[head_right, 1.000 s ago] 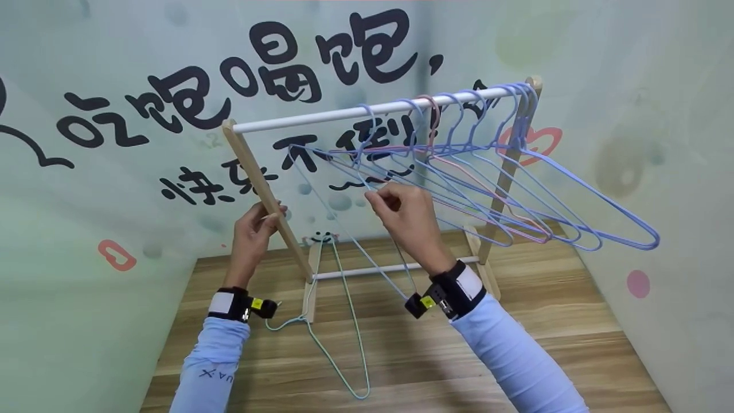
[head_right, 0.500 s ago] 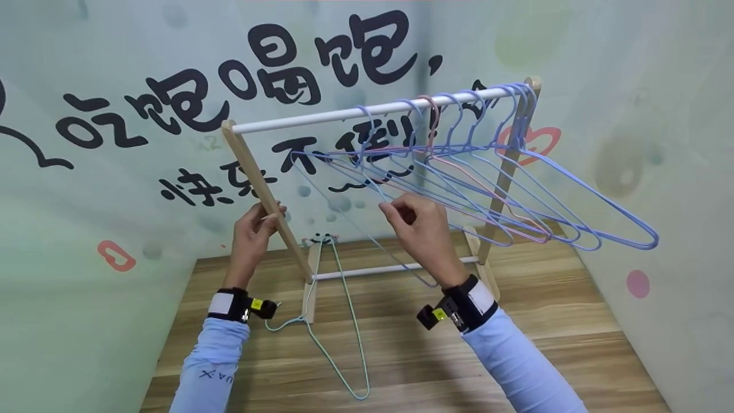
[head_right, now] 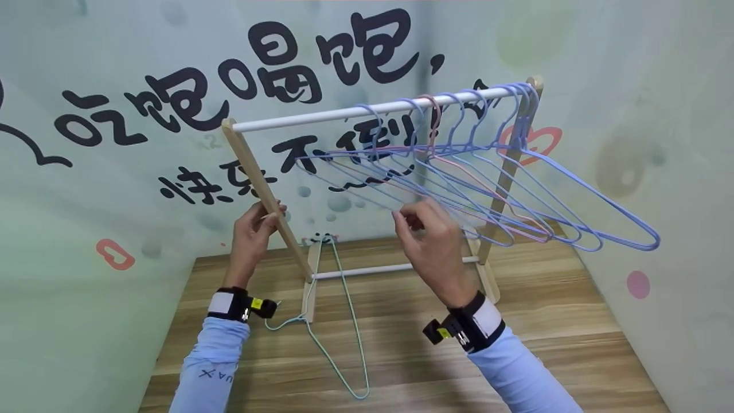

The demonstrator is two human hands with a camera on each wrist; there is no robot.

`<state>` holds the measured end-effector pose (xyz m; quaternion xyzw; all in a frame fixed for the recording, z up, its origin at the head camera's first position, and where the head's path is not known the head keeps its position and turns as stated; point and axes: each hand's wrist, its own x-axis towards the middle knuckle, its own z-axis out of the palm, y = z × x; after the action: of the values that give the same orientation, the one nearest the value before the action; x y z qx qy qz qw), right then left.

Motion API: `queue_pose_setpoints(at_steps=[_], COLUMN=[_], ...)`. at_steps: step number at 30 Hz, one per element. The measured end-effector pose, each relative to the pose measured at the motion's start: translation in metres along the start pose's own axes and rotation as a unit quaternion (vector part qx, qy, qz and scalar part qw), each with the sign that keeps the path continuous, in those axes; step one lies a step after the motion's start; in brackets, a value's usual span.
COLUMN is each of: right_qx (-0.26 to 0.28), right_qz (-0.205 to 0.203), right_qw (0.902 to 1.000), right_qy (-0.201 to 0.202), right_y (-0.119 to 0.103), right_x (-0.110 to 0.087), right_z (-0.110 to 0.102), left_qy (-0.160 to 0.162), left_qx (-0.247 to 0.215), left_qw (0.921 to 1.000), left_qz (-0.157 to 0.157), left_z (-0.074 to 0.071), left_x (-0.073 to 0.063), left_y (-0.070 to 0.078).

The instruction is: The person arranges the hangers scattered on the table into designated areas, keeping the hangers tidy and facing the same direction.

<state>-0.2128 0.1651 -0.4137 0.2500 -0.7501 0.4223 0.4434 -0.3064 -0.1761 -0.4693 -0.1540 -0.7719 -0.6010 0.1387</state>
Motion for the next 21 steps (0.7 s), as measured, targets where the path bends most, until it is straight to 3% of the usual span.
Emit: queue_pose_setpoints(at_steps=[5, 12, 16, 21], right_qx=[0.013, 0.042, 0.042, 0.047], right_qz=[-0.013, 0.031, 0.070, 0.129], right_qw=[0.9988, 0.9913, 0.9811, 0.9595], right_qy=[-0.045, -0.121, -0.176, -0.246], right_y=[0.000, -0.001, -0.001, 0.000], right_x=[-0.022, -0.054, -0.067, -0.081], right_z=[0.015, 0.044, 0.056, 0.074], left_qy=[0.000, 0.004, 0.006, 0.009], left_qx=[-0.004, -0.003, -0.003, 0.002], left_qw=[1.0000, 1.0000, 0.9999, 0.9998], left_qz=[-0.003, 0.001, 0.009, 0.019], left_z=[0.000, 0.000, 0.000, 0.001], left_x=[0.000, 0.000, 0.000, 0.001], left_y=[0.001, 0.000, -0.001, -0.001])
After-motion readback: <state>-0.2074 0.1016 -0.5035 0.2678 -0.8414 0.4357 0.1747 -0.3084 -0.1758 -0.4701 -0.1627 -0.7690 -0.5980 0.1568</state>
